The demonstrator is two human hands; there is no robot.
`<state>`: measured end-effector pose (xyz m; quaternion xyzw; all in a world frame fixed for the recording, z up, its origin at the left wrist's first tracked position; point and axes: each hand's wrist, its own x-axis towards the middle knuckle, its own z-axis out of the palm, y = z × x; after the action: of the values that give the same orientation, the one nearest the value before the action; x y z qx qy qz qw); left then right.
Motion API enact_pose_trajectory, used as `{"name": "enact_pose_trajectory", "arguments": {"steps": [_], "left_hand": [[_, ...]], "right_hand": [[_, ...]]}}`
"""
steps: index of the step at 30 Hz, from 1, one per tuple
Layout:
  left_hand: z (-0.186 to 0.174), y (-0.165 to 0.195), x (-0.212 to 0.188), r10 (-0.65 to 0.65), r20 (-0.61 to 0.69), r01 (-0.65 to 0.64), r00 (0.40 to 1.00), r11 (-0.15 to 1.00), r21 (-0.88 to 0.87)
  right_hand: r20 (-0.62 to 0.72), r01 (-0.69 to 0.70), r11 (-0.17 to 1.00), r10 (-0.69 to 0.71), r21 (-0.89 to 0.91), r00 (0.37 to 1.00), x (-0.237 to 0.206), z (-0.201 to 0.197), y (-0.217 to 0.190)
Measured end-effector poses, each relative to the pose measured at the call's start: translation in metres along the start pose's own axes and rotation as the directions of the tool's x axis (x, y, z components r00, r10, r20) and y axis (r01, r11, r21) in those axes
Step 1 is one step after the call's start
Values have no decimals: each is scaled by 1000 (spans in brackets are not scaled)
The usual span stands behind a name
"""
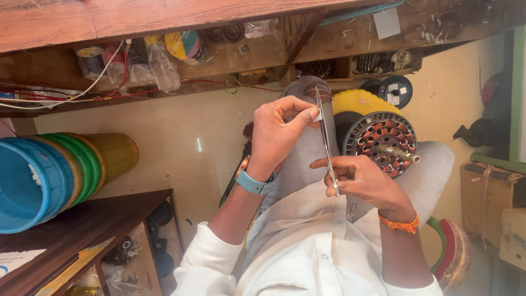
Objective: The person sits in a chair with a copper-wound motor armature on their lap and pries at its commutator segments using a green-handled screwdriver. They then cut small white insulator pieces with scissors and press the pieces into the armature slots by hand.
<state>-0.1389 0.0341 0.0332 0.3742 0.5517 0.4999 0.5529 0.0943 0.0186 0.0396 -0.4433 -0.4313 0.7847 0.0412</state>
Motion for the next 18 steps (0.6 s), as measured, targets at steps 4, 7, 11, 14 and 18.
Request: {"name": "enact_pose_trajectory", "arguments": {"steps": [4, 7, 11, 14, 18], "left_hand": [[-2, 0, 2, -56, -19, 56, 998, 998, 22], [-6, -5, 4, -42, 10, 43, 999, 999, -20], [-8, -14, 6, -53, 47, 58, 997, 992, -116], [-10, -19, 10, -89, 54, 97, 995, 979, -179], [-5, -20, 15, -107, 82, 131, 991, 914, -384]], "right_hand": [[-22, -11, 999, 10, -37, 1000, 3, -2, 4], [15, 40, 999, -39, -17, 999, 3, -5, 7], [-27, 47, 994, -50, -97, 998, -3, -6, 6], [-145, 30, 982, -58, -188, 988, -4, -8, -8], [-304, 77, 966, -152, -247, 940, -4, -16, -54]]}}
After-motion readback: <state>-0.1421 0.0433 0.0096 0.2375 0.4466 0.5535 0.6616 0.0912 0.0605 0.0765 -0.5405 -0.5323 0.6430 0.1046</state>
